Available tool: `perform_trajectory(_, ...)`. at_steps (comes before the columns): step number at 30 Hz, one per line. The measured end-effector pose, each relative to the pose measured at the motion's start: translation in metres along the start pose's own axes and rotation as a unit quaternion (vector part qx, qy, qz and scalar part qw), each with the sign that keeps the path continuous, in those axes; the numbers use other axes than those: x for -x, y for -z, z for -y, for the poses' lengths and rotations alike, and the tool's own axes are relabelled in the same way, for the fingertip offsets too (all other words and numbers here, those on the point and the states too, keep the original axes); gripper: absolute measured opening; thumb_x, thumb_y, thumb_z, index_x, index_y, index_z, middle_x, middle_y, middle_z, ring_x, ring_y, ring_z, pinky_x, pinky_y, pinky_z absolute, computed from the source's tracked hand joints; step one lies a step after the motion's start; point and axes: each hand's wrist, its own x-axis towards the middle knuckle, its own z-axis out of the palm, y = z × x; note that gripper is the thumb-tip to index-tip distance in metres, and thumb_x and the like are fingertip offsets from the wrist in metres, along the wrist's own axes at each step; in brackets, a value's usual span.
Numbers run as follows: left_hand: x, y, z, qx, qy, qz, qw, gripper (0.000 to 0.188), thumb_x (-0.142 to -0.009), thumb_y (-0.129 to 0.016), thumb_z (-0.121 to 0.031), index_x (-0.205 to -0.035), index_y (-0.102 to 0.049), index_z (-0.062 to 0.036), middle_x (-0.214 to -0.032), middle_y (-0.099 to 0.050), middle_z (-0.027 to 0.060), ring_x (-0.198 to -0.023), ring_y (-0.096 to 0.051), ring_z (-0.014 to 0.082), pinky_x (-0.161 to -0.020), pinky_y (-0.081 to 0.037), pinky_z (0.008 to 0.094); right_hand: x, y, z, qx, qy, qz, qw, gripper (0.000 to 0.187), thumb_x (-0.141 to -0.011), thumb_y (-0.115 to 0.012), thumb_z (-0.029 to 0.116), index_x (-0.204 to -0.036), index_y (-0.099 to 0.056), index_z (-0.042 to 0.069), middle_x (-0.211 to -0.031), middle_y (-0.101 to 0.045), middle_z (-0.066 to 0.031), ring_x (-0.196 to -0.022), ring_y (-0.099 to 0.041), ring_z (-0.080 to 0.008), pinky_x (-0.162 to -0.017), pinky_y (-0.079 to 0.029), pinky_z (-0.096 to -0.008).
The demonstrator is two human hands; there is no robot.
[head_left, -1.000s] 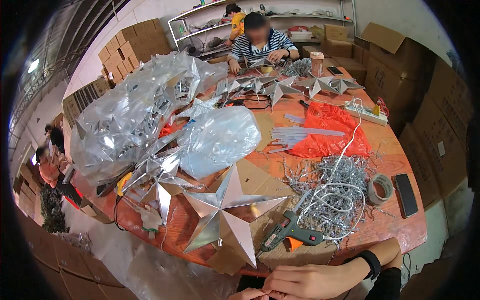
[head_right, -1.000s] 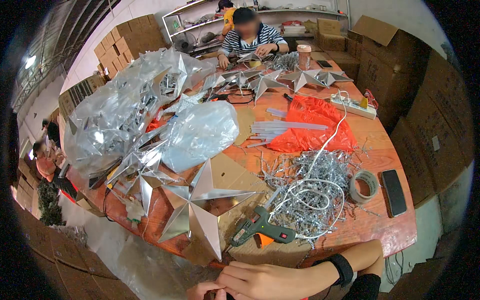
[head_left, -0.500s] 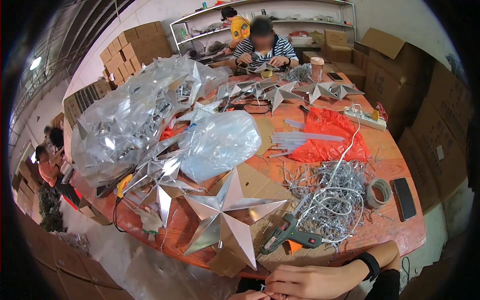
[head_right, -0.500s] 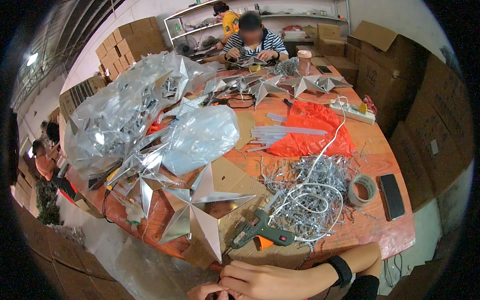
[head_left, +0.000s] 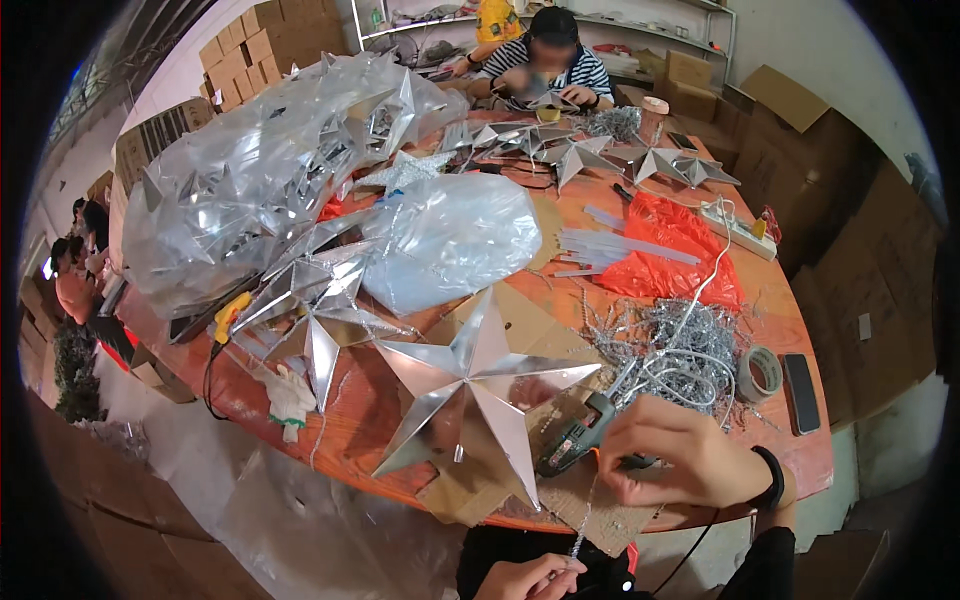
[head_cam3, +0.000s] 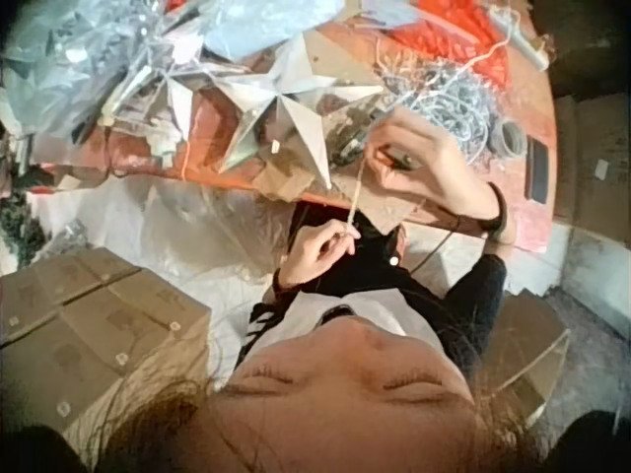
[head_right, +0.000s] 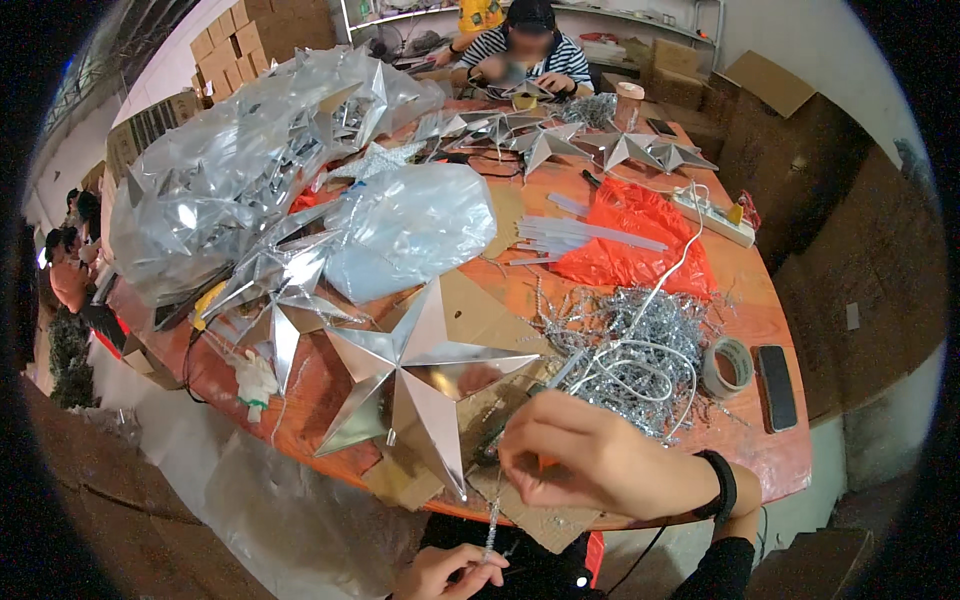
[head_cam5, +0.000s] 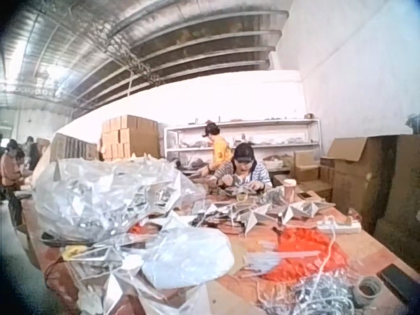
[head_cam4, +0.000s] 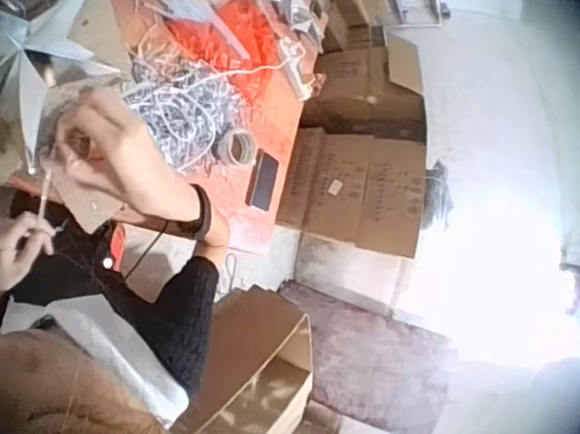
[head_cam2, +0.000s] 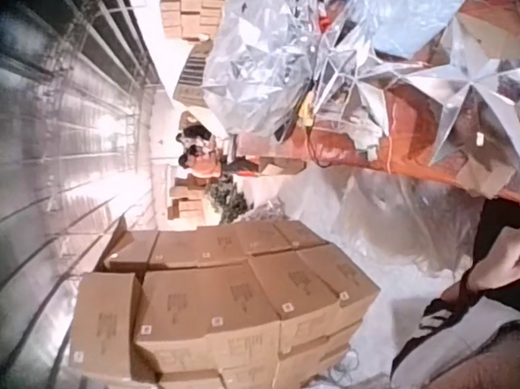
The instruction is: Assembling and decorating large silver star holiday decorations using a glue gun and silver trim.
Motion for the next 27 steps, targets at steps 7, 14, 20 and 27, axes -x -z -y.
perform_trajectory(7,0.000,0.012,-0.003,0.017,-0.012,0.069,0.997,0.011,-0.090,-0.056,-0.009,-0.097,-0.060,-0.0037,-0.073,-0.064,0.0067,-0.050,-0.057,0.0148,-0.046,-0.044,0.0260,-0.039,-0.005,0.001,0.065,-0.032,-0.003,0.997,0.020,-0.075,-0.067,0.005,-0.090,-0.054,0.000,-0.090,-0.053,-0.0117,-0.085,-0.055,-0.0288,-0.074,-0.046,-0.0341)
perform_trajectory(14,-0.009,0.023,-0.013,0.034,-0.055,0.056,0.996,0.009,-0.087,-0.058,-0.008,-0.094,-0.061,-0.0030,-0.077,-0.065,0.0104,-0.057,-0.062,0.0229,-0.050,-0.048,0.0289,-0.072,-0.026,-0.016,0.076,-0.063,0.013,0.995,0.019,-0.074,-0.066,0.001,-0.091,-0.057,0.001,-0.093,-0.052,-0.0110,-0.085,-0.055,-0.0267,-0.076,-0.045,-0.0323)
perform_trajectory(20,-0.009,0.018,-0.010,0.022,-0.088,0.054,0.994,0.009,-0.085,-0.061,-0.010,-0.091,-0.062,-0.0027,-0.078,-0.065,0.0121,-0.057,-0.061,0.0249,-0.049,-0.047,0.0306,-0.089,-0.042,-0.032,0.142,-0.017,-0.005,0.990,0.024,-0.075,-0.063,0.004,-0.096,-0.053,-0.003,-0.091,-0.050,-0.0146,-0.082,-0.056,-0.0322,-0.071,-0.047,-0.0364)
perform_trajectory(27,-0.008,0.016,-0.010,0.035,-0.079,0.044,0.995,0.011,-0.085,-0.062,-0.012,-0.089,-0.062,-0.0021,-0.075,-0.064,0.0130,-0.053,-0.060,0.0248,-0.047,-0.046,0.0305,-0.107,-0.055,-0.044,0.170,0.035,-0.040,0.984,0.020,-0.074,-0.062,0.002,-0.090,-0.051,-0.001,-0.086,-0.050,-0.0136,-0.073,-0.056,-0.0317,-0.065,-0.047,-0.0374)
